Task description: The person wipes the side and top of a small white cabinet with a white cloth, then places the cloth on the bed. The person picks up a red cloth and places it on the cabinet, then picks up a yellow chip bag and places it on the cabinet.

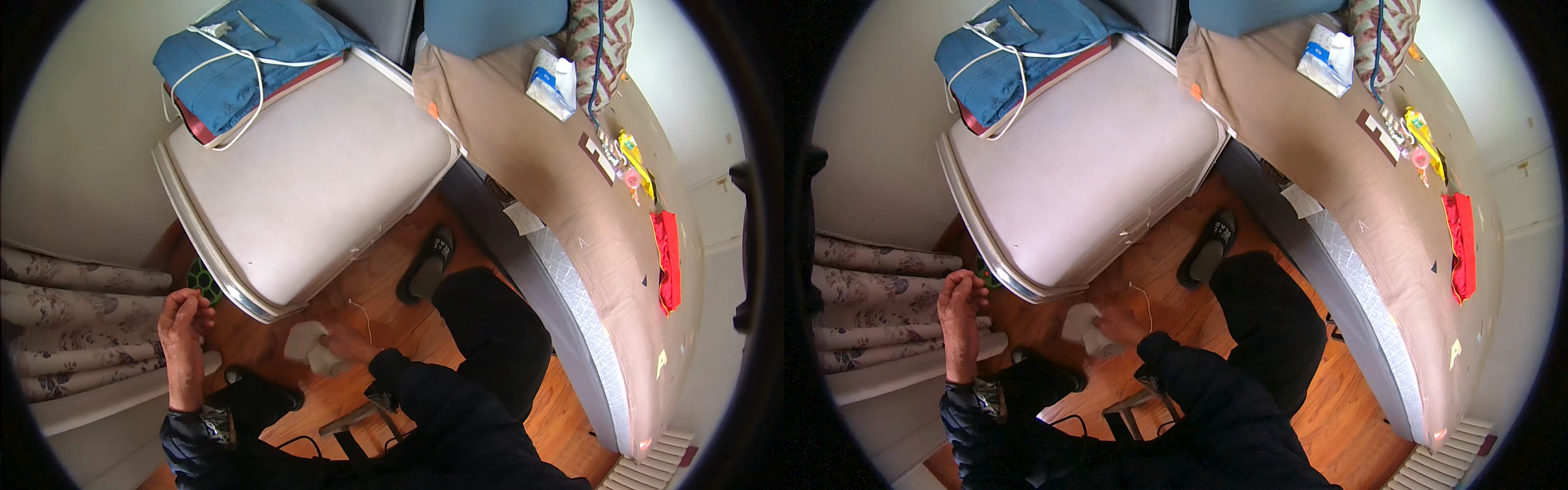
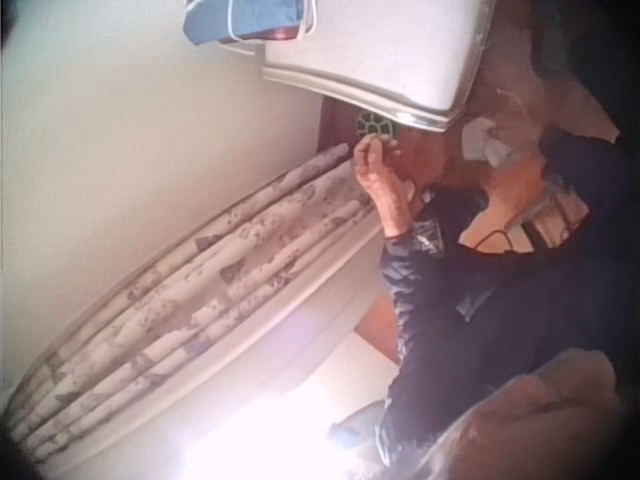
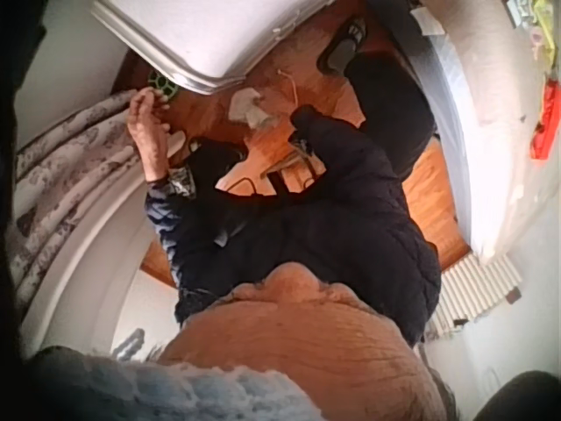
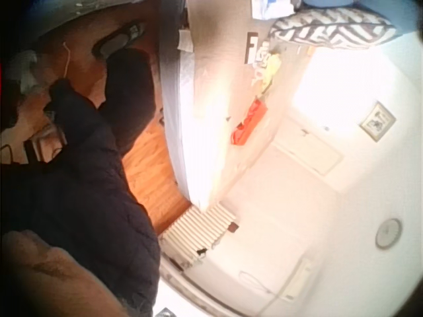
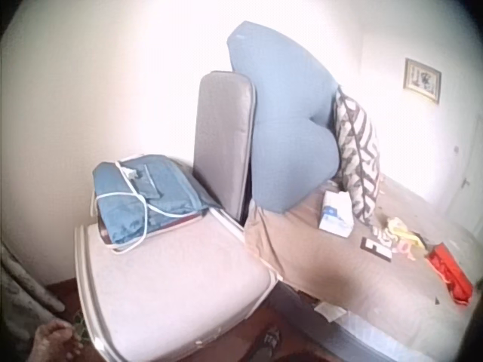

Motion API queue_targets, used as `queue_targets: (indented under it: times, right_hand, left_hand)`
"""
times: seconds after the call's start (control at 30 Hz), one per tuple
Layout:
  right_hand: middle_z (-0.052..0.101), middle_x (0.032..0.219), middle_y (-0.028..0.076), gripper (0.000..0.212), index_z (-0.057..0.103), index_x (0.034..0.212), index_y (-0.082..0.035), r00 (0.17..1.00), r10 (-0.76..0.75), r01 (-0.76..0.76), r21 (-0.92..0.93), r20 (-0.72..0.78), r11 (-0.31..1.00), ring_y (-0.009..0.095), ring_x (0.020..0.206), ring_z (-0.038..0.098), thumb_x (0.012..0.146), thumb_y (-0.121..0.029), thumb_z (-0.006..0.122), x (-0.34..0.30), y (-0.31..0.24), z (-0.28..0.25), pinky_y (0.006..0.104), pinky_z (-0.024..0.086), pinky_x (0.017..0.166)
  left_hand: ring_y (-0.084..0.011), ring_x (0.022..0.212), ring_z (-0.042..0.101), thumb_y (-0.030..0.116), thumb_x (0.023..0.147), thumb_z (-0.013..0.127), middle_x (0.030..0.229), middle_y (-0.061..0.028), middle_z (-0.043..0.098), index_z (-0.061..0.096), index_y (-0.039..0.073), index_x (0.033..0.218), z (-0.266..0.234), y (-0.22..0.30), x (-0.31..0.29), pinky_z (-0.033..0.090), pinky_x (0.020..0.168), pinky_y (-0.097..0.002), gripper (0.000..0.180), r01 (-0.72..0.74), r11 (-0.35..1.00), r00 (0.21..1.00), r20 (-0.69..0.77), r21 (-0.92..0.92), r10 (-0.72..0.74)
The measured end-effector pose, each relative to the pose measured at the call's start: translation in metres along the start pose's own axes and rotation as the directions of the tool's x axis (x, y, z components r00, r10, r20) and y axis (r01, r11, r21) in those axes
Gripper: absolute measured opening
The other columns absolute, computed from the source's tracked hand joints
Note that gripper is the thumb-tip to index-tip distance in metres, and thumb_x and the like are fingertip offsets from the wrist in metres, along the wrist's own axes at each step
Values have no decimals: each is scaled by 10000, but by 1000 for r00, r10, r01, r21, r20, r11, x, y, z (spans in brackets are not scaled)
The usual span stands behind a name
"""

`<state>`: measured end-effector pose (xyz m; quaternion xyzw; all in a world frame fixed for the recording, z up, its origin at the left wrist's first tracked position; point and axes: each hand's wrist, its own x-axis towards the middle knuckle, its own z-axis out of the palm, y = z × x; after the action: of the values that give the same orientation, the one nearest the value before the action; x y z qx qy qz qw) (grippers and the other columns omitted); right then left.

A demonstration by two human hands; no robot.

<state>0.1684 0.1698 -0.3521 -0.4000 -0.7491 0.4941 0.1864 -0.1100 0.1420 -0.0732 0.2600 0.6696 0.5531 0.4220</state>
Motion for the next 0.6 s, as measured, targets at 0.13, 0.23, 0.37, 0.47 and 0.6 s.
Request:
queue_targets:
  times: [0.13,0.23,0.37,0.47,0.6]
  right_hand:
    - [709,1147,245,350,653,1207,33,937,320,-336,-118,-141,934,398,1060,676,966,-220,645,24,53,-84,463,544,918]
    - [697,1180,291,405,564,1279,67,553,352,-299,215,-755,930,431,1041,686,958,-159,663,49,78,-182,465,557,915]
    - [678,1278,298,522,534,1466,-16,605,411,-393,192,-682,899,474,1142,656,983,-177,651,82,103,-216,487,533,979]
    - [671,1284,267,485,588,1407,-17,785,342,-422,-41,-517,905,457,1172,631,971,-211,676,91,114,-162,488,515,1003]
    - [647,1316,195,377,597,1386,-54,957,120,-99,-91,263,991,343,1211,614,1043,-211,612,51,96,-36,464,502,1019]
  left_hand:
    - [-113,848,643,230,1055,620,973,-19,684,685,98,1117,-2,1,-1,508,770,-268,159,-4,1000,999,-39,-9,4]
    - [-110,842,641,222,1052,619,976,-21,685,686,94,1111,-4,1,-2,504,772,-269,156,-7,1000,999,-48,-20,6]
    - [-109,850,634,224,1052,620,977,-17,685,682,89,1118,-3,3,-2,498,785,-265,163,-1,1000,999,-47,-9,0]
    - [-110,841,629,223,1051,621,977,-20,684,677,80,1123,0,3,1,498,789,-266,169,16,1000,997,-71,-14,-17]
    - [-117,842,623,199,1052,613,976,-27,679,675,73,1121,7,0,4,505,791,-273,156,23,1000,997,-68,17,-22]
